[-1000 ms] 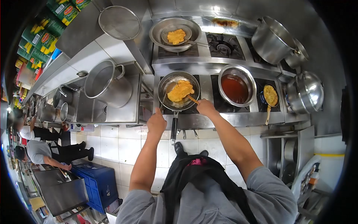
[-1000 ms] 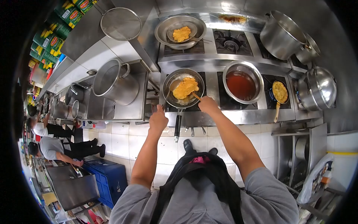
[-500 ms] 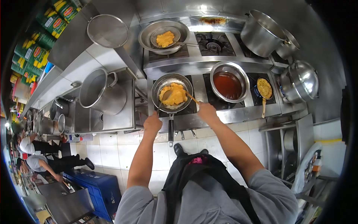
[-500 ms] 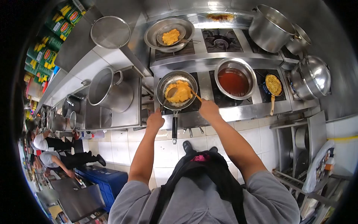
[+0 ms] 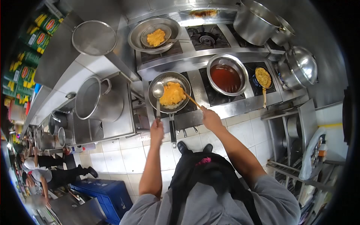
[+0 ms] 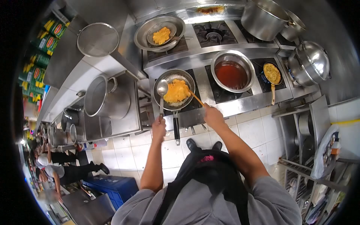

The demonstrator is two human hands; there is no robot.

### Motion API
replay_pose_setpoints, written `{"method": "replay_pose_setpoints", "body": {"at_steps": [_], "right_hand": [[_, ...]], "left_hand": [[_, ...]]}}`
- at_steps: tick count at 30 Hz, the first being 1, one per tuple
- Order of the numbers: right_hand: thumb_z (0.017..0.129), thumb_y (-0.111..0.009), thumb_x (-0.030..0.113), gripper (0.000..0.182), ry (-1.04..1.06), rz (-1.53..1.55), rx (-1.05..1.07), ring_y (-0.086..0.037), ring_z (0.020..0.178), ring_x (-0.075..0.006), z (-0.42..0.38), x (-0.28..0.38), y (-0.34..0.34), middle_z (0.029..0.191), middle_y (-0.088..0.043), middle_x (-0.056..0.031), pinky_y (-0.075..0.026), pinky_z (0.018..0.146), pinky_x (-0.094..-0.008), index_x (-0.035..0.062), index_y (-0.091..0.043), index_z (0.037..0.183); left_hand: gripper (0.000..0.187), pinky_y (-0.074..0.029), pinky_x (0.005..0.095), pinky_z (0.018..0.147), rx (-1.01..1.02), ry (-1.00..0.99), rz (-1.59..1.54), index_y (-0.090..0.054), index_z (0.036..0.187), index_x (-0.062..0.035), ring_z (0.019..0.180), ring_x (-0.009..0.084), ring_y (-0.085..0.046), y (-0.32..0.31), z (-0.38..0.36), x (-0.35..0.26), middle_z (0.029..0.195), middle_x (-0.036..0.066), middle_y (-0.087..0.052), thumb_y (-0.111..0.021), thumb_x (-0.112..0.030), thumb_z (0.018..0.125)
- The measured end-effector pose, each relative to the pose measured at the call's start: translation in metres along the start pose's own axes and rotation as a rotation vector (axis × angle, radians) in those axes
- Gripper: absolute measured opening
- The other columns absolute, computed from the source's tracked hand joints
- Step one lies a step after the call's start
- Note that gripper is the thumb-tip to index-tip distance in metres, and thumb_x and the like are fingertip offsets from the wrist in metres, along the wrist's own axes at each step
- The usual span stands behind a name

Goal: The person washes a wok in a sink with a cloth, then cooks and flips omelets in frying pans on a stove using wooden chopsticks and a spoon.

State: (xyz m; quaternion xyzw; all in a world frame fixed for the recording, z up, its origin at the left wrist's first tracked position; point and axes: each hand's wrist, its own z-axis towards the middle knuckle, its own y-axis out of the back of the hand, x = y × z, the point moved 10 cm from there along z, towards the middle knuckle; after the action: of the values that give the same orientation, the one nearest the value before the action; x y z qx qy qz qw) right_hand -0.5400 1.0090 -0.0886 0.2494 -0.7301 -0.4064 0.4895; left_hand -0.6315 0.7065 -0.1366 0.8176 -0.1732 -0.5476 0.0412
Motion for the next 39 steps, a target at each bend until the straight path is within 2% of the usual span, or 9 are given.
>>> {"method": "replay_pose_setpoints", "body": {"at_steps": [3, 9, 11, 18, 22, 26, 28, 32, 39], "right_hand": [[0.093, -0.048, 0.015, 0.039, -0.004, 0.244, -0.183, -0.064, 0.097, -0.0376, -0.038, -0.034, 0.02, 0.103, -0.065, -0.0225, -0.05, 0.082, -0.0446, 0.0033, -0.054, 0.13], [0.099, -0.046, 0.027, 0.033, -0.376, 0.697, -0.107, -0.049, 0.061, -0.0144, -0.188, -0.206, -0.013, 0.065, -0.051, -0.0054, -0.045, 0.06, -0.0321, 0.0017, -0.063, 0.112], [0.099, -0.046, 0.029, 0.035, -0.45, 0.609, -0.12, -0.053, 0.063, -0.0174, -0.253, -0.275, -0.026, 0.066, -0.055, -0.0073, -0.045, 0.061, -0.0339, 0.0013, -0.064, 0.109], [0.093, -0.05, 0.026, 0.026, -1.119, 0.743, -0.276, -0.047, 0.051, -0.0148, -0.503, -0.517, -0.061, 0.066, -0.051, -0.0032, -0.04, 0.044, -0.0335, 0.0075, -0.066, 0.101], [0.09, -0.05, 0.027, 0.027, -1.365, 0.898, -0.385, -0.04, 0.045, -0.0175, -0.579, -0.572, -0.019, 0.061, -0.045, -0.002, -0.037, 0.04, -0.0336, 0.011, -0.065, 0.105], [0.09, -0.051, 0.027, 0.026, -1.377, 0.956, -0.388, -0.039, 0.044, -0.0159, -0.568, -0.64, 0.009, 0.06, -0.043, -0.0017, -0.035, 0.039, -0.033, 0.0107, -0.065, 0.104], [0.092, -0.05, 0.029, 0.025, -1.267, 0.972, -0.348, -0.038, 0.043, -0.0135, -0.527, -0.668, 0.033, 0.059, -0.043, -0.001, -0.035, 0.038, -0.0319, 0.0099, -0.065, 0.101], [0.097, -0.047, 0.029, 0.028, -1.022, 0.7, -0.281, -0.042, 0.045, -0.0113, -0.446, -0.7, 0.121, 0.061, -0.048, -0.0005, -0.036, 0.038, -0.03, 0.0077, -0.065, 0.099], [0.096, -0.047, 0.03, 0.031, -1.084, 0.605, -0.282, -0.05, 0.046, -0.0153, -0.489, -0.766, 0.197, 0.062, -0.056, -0.0053, -0.042, 0.041, -0.0324, 0.0051, -0.065, 0.094]], "left_hand": [[0.017, -0.031, 0.0225, 0.036, 0.122, 0.105, -0.299, -0.054, 0.11, -0.0125, 0.046, 0.0052, -0.038, -0.078, -0.035, -0.023, 0.064, -0.005, -0.042, -0.05, -0.025, 0.099], [0.021, -0.037, 0.026, 0.041, 0.279, 0.087, -0.358, -0.056, 0.104, -0.0086, 0.05, 0.0082, -0.044, -0.244, -0.024, 0.035, 0.067, -0.001, -0.047, -0.05, -0.029, 0.099], [0.025, -0.044, 0.0336, 0.052, 0.007, -0.205, -0.077, -0.057, 0.102, -0.0043, 0.06, 0.0165, -0.052, -0.275, 0.017, 0.074, 0.072, 0.005, -0.052, -0.05, -0.029, 0.099], [0.034, -0.047, 0.0449, 0.079, -0.176, -0.383, 0.42, -0.061, 0.107, 0.0009, 0.087, 0.0325, -0.06, -0.286, 0.051, 0.073, 0.088, 0.019, -0.063, -0.05, -0.03, 0.096], [0.03, -0.047, 0.0465, 0.086, -0.388, -0.488, 0.906, -0.065, 0.102, 0.001, 0.094, 0.0387, -0.06, -0.305, -0.039, -0.024, 0.093, 0.022, -0.065, -0.053, -0.024, 0.092], [0.023, -0.051, 0.0382, 0.076, 0.422, -0.77, 0.443, -0.068, 0.094, -0.0036, 0.077, 0.0277, -0.064, -0.479, -0.095, -0.005, 0.082, 0.01, -0.067, -0.054, -0.022, 0.094], [0.026, -0.049, 0.0261, 0.07, 0.739, -0.438, 0.28, -0.068, 0.097, -0.0019, 0.074, 0.0138, -0.062, -0.575, -0.104, 0.002, 0.081, 0.003, -0.066, -0.053, -0.024, 0.098], [0.029, -0.049, 0.031, 0.065, 0.476, 0.215, -0.319, -0.062, 0.103, -0.0059, 0.067, 0.0138, -0.057, -0.712, -0.063, 0.016, 0.079, 0.001, -0.063, -0.055, -0.033, 0.096], [0.034, -0.048, 0.0357, 0.061, 0.654, 0.423, -0.263, -0.057, 0.097, -0.009, 0.065, 0.0113, -0.054, -0.833, -0.065, -0.005, 0.073, -0.001, -0.055, -0.055, -0.043, 0.096]]}}
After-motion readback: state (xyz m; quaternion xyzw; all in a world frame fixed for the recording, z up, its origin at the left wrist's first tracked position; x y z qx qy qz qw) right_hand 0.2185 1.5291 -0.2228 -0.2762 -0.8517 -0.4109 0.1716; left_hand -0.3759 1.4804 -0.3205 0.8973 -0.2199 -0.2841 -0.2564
